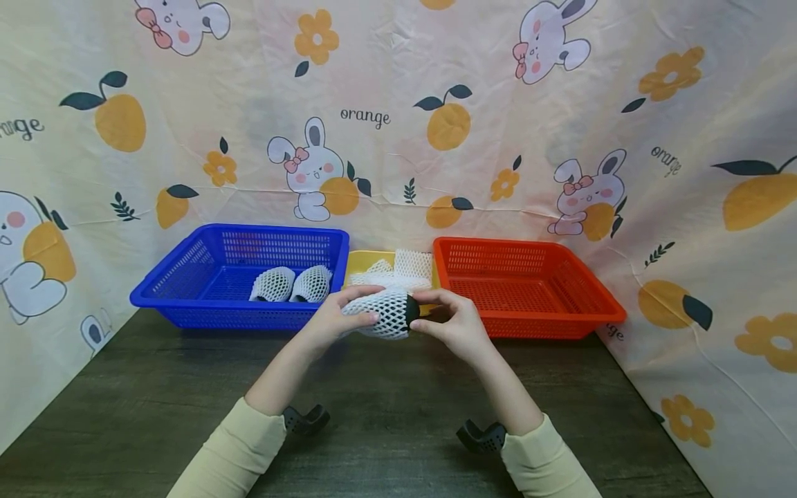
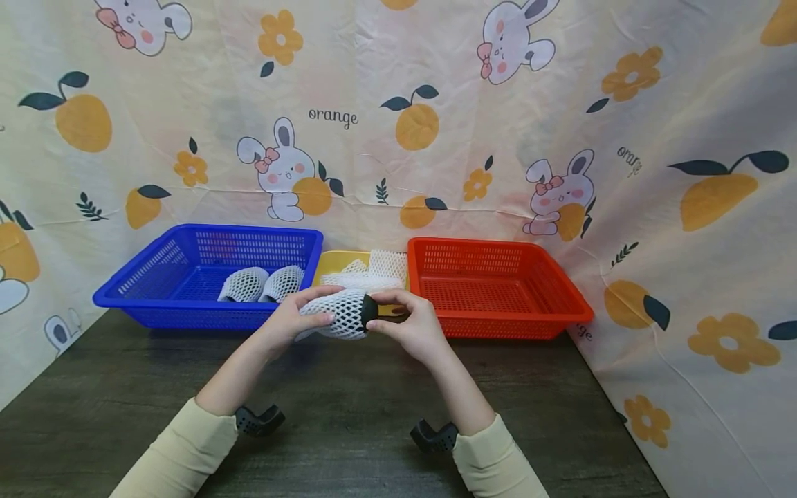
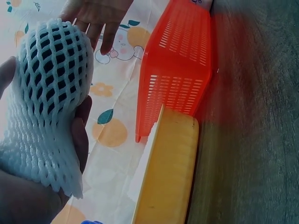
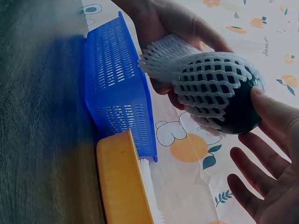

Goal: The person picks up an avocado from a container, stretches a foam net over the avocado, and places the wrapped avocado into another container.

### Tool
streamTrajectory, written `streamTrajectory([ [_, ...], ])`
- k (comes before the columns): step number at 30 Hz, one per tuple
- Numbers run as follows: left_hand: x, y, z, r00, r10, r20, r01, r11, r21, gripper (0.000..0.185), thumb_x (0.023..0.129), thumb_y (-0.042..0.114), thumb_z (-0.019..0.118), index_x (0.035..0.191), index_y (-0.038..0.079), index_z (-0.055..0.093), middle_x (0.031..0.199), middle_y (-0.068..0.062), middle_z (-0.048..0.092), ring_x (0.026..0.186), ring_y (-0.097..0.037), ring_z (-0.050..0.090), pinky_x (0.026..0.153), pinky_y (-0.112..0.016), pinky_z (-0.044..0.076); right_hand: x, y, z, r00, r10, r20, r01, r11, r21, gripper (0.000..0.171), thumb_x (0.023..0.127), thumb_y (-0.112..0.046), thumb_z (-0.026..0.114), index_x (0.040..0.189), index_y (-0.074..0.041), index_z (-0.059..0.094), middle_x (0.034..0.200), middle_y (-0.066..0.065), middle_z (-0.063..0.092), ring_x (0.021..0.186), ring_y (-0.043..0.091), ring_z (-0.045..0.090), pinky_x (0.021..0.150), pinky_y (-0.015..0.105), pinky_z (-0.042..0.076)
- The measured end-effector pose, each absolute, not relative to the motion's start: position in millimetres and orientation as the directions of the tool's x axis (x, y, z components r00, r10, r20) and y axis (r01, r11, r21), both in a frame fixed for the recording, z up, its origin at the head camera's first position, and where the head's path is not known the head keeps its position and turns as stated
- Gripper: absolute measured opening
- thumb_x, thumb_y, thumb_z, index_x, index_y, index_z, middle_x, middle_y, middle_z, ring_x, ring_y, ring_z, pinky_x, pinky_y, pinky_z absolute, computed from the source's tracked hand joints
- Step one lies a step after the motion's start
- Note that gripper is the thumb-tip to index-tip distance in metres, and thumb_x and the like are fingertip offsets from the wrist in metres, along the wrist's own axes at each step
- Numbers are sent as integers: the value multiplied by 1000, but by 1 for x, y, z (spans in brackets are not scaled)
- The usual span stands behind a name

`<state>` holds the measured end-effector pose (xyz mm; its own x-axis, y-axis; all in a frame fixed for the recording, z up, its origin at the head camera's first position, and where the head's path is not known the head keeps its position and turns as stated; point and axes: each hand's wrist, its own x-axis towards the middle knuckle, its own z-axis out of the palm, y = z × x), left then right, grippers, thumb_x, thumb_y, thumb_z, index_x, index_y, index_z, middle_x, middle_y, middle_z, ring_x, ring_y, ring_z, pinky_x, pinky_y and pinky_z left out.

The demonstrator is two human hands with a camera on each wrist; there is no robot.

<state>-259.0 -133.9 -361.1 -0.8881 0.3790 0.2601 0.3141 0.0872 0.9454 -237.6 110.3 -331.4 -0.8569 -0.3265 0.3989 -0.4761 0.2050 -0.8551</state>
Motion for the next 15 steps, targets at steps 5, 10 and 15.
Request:
streamTrajectory([
  [5,-258,-132,-362,-884,394,252,298,60,953,52,86,20,71,133,5,55,126,-14,51,107,-27,49,84,-35,46,-228,108,-322,-866,-324,382,-465,236,-853,37,77,1,77,113,3,67,120,14,63,106,34,57,88,43,47],
  [10,-258,-129,-362,-881,398,254,296,46,954,52,86,19,71,133,5,55,124,-15,53,105,-27,50,83,-36,47,-227,106,-321,-878,-309,366,-446,251,-859,36,76,2,78,111,2,68,119,13,64,106,32,57,88,46,47],
  [15,-257,-129,-363,-880,407,247,290,47,956,53,86,23,71,134,6,54,126,-15,52,106,-27,49,83,-36,46,-238,107,-335,-886,-299,355,-430,244,-869,37,75,2,78,111,2,68,116,14,65,104,35,57,88,50,47],
])
